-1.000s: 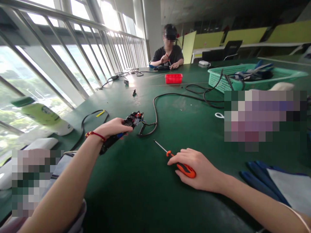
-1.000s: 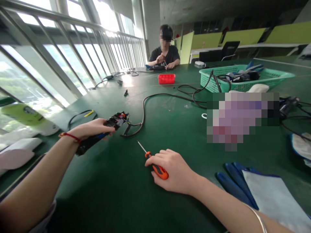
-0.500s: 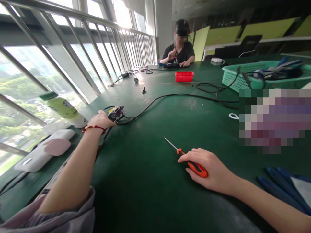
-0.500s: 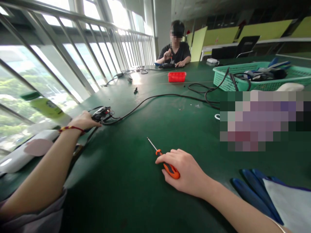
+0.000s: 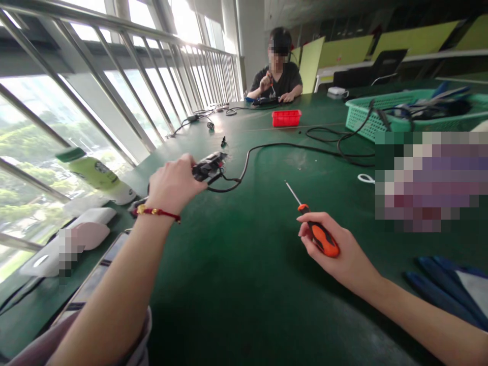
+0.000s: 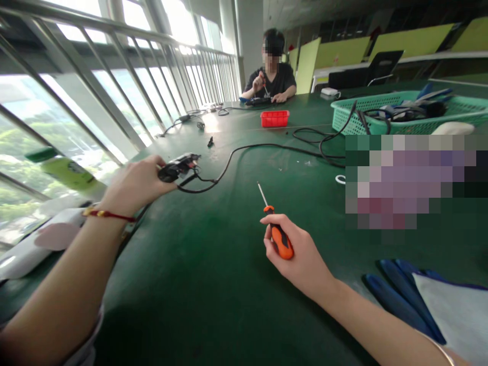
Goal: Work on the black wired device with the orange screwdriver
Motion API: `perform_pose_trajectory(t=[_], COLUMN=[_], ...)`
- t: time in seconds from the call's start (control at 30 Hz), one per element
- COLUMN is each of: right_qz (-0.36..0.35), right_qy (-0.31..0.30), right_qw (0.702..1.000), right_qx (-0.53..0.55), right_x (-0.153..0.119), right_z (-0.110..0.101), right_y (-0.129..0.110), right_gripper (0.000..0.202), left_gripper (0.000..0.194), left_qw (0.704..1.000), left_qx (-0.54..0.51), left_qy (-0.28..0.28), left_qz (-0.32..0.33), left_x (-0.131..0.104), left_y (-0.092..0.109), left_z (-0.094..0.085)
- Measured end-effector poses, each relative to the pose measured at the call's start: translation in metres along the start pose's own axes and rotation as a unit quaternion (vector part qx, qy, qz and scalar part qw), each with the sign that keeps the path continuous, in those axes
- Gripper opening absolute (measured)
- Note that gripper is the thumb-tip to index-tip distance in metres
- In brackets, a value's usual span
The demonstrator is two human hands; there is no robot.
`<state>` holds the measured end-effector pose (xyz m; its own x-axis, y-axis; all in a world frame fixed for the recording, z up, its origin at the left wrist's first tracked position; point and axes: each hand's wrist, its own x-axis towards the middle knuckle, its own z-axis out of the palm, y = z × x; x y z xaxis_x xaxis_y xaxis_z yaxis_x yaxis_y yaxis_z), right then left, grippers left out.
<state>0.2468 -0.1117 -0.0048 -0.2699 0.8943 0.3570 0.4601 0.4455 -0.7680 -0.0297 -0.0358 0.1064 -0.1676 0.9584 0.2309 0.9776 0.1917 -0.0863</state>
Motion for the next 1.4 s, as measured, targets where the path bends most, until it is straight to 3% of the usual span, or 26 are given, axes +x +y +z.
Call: perform_pose_trajectory(t=[0.17,0.27,0.33,0.47,0.63,0.7,0.8,0.87,1.0,1.17,1.4], right_qz=[0.006,0.022,0.043,0.059,0.032,0.037,0.045,0.049,0.06,0.063,0.063], right_qy=[0.117,0.12,0.098,0.041,-0.009,-0.009,-0.008,-0.009,-0.014,-0.021,-0.021], right_qw=[0.993,0.992,0.993,0.996,0.997,0.996,0.996,0.995,0.995,0.995,0.995], right_qx=[-0.002,-0.023,-0.04,-0.057,-0.072,-0.075,-0.081,-0.082,-0.08,-0.076,-0.073], right_x=[0.0,0.002,0.004,0.006,0.005,0.004,0.004,0.005,0.005,0.005,0.005], right_z=[0.0,-0.001,-0.002,-0.002,-0.001,-0.001,0.0,-0.001,-0.001,-0.001,-0.001], right_y=[0.004,0.008,0.01,0.01,0.01,0.01,0.01,0.008,0.007,0.007,0.007], right_gripper=[0.03,0.03,0.03,0.032,0.035,0.036,0.035,0.035,0.035,0.035,0.035], left_gripper=[0.026,0.028,0.032,0.038,0.055,0.059,0.046,0.044,0.042,0.033,0.037], left_qw=[0.966,0.924,0.915,0.925,0.942,0.961,0.984,0.993,0.992,0.994,0.991], left_qx=[-0.063,-0.125,-0.126,-0.13,-0.152,-0.15,-0.142,-0.112,-0.105,-0.057,0.099], left_qy=[-0.028,-0.01,0.031,0.079,0.06,0.056,0.043,0.0,-0.061,-0.066,-0.052], left_qz=[0.249,0.361,0.382,0.347,0.294,0.227,0.102,0.019,0.031,0.068,0.071], left_x=[-0.027,-0.035,-0.036,-0.028,-0.008,0.004,0.023,0.033,0.043,0.037,0.005], left_y=[0.06,0.083,0.088,0.083,0.063,0.046,0.008,-0.018,-0.049,-0.039,0.018], left_z=[0.033,0.054,0.064,0.081,0.095,0.095,0.093,0.093,0.097,0.094,0.078])
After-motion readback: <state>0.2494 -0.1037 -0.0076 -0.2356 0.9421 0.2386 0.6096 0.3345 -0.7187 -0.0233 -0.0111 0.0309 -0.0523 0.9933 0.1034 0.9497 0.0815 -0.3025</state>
